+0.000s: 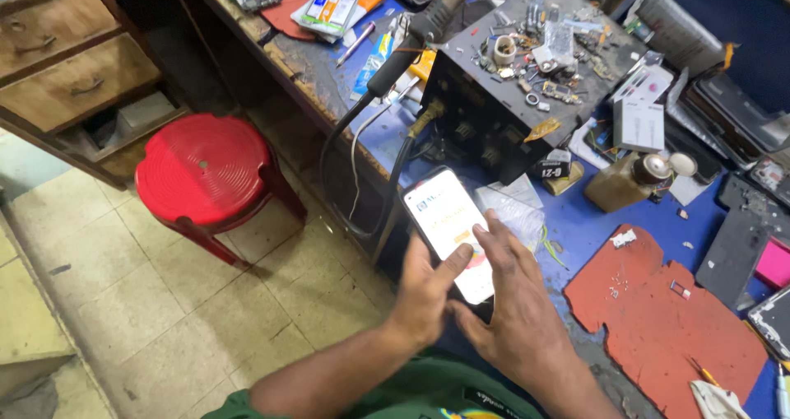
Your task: The person uses a screwdriver to remove screws from the internal chassis of a mobile phone and handles a yellow battery on a repair bench.
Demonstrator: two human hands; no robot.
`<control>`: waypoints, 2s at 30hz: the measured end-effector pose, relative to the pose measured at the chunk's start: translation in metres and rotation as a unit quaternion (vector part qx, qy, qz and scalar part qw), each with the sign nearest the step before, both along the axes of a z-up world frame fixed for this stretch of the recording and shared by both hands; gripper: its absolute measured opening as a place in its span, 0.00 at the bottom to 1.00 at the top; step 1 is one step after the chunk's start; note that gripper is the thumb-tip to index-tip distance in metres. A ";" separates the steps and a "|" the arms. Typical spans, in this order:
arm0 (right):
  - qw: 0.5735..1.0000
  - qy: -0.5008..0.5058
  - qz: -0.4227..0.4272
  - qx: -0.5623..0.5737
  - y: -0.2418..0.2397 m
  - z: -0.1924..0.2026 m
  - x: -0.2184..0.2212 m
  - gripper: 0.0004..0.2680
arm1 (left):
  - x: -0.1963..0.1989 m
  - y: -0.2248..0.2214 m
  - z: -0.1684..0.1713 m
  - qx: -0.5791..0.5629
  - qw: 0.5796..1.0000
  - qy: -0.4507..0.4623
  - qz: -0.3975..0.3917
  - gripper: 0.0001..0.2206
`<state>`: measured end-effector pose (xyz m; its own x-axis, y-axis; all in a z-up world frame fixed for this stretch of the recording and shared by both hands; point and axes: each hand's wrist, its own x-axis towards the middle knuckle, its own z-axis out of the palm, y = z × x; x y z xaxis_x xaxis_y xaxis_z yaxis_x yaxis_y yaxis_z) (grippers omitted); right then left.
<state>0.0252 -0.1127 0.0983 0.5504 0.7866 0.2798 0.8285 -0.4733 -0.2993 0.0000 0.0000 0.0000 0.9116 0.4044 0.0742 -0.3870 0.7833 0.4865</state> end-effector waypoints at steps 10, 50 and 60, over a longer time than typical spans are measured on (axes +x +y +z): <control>0.971 0.211 0.003 0.113 -0.010 -0.013 0.004 0.34 | -0.018 0.051 0.010 0.103 0.994 -0.046 0.006 0.24; 0.982 -0.177 0.054 0.036 -0.051 -0.032 -0.014 0.19 | -0.003 0.023 0.002 -0.109 0.967 -0.111 -0.200 0.35; 0.983 -0.171 0.036 0.052 -0.048 -0.024 -0.008 0.20 | -0.001 0.018 -0.001 -0.104 0.968 -0.113 -0.197 0.34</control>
